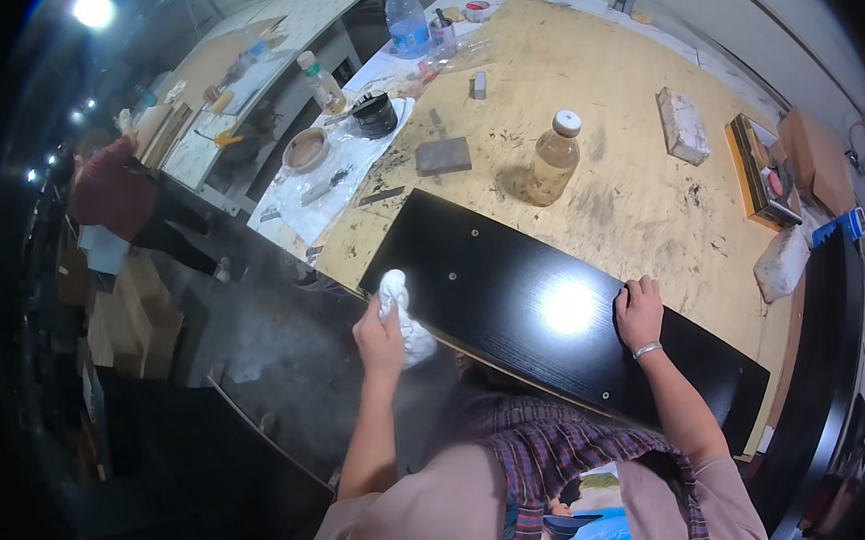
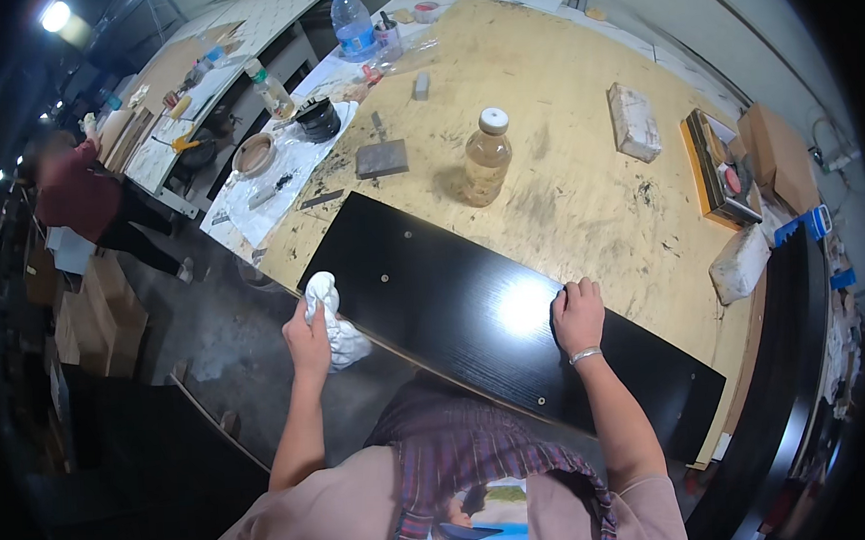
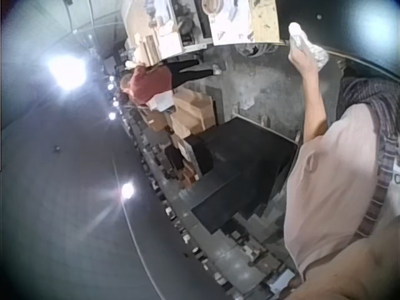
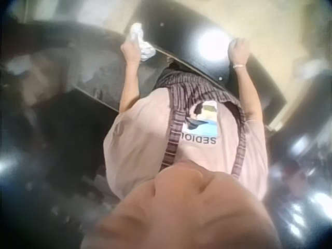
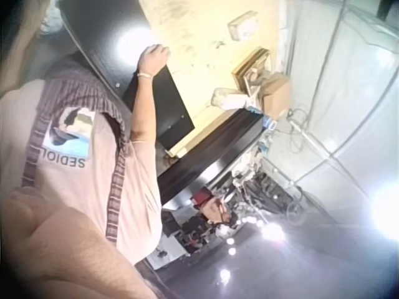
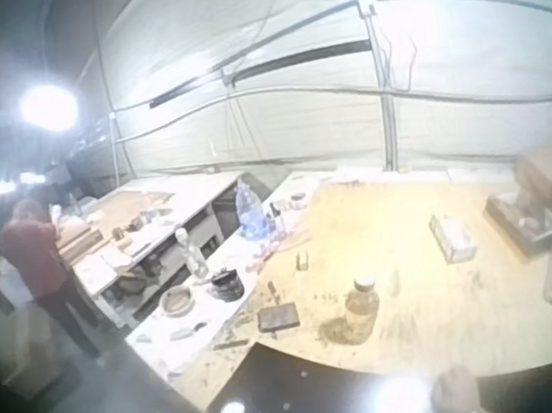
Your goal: The person wipes a long black wooden board with a white cloth, then uses a small sanding block to rub the surface, and continues wiping the board with the cloth. The person repeats this cycle of sanding and wiping across the board's surface.
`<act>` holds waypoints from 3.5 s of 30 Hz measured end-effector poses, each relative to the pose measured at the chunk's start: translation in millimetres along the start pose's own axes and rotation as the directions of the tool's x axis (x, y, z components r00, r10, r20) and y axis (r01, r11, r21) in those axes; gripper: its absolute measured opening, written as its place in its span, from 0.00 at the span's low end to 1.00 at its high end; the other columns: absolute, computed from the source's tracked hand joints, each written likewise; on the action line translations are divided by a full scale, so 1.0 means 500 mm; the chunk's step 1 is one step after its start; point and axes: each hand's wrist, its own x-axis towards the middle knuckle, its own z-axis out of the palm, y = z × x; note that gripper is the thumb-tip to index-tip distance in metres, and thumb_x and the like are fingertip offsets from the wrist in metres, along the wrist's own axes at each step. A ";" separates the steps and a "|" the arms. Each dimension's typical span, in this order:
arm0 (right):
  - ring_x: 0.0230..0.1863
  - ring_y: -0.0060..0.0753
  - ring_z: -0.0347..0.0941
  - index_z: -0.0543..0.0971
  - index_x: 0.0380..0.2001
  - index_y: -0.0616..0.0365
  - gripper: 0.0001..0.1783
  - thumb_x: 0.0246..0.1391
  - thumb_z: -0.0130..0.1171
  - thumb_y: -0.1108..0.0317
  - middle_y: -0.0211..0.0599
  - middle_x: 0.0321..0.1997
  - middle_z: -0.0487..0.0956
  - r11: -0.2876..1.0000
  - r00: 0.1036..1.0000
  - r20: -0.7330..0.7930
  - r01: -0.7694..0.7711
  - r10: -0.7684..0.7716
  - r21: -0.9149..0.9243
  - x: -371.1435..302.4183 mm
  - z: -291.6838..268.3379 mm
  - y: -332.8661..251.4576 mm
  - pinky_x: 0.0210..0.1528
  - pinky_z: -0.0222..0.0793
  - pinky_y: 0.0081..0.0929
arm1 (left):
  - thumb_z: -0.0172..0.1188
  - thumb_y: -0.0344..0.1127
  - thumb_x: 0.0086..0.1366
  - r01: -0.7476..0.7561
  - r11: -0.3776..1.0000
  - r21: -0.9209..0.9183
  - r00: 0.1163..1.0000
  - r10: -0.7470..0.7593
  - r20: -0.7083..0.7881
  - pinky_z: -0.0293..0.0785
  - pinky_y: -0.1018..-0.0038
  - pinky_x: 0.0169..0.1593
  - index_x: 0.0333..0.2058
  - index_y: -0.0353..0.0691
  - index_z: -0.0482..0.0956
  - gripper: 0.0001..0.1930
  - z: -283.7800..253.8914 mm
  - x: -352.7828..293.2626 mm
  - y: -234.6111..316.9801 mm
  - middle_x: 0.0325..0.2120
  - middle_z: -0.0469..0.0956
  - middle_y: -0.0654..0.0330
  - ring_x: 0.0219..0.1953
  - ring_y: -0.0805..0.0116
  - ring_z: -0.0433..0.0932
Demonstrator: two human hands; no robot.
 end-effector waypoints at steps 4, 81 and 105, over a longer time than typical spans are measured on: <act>0.41 0.53 0.70 0.77 0.29 0.63 0.06 0.54 0.58 0.71 0.48 0.35 0.72 1.000 1.000 0.005 -0.022 0.021 0.013 0.001 -0.004 -0.004 0.44 0.70 0.46 | 0.56 0.35 0.70 0.166 0.982 -0.089 0.982 -0.173 -0.076 0.76 0.60 0.41 0.45 0.25 0.80 0.15 -0.027 0.031 0.030 0.31 0.83 0.39 0.36 0.42 0.84; 0.42 0.44 0.73 0.84 0.37 0.59 0.14 0.43 0.66 0.74 0.38 0.37 0.77 0.684 0.749 0.215 0.397 -0.627 0.613 0.182 0.183 -0.725 0.46 0.73 0.40 | 0.59 0.34 0.71 0.496 0.767 -0.407 0.832 -0.554 -0.028 0.75 0.74 0.40 0.41 0.25 0.81 0.13 -0.214 -0.056 -0.292 0.30 0.83 0.61 0.33 0.77 0.77; 0.43 0.54 0.75 0.85 0.30 0.60 0.09 0.43 0.62 0.73 0.47 0.35 0.80 0.913 0.922 0.108 0.343 -0.372 0.221 0.454 0.293 -0.602 0.46 0.75 0.45 | 0.58 0.33 0.71 0.548 0.722 -0.422 0.828 -0.539 0.153 0.74 0.77 0.39 0.41 0.26 0.81 0.12 -0.212 0.058 -0.344 0.30 0.82 0.63 0.33 0.80 0.74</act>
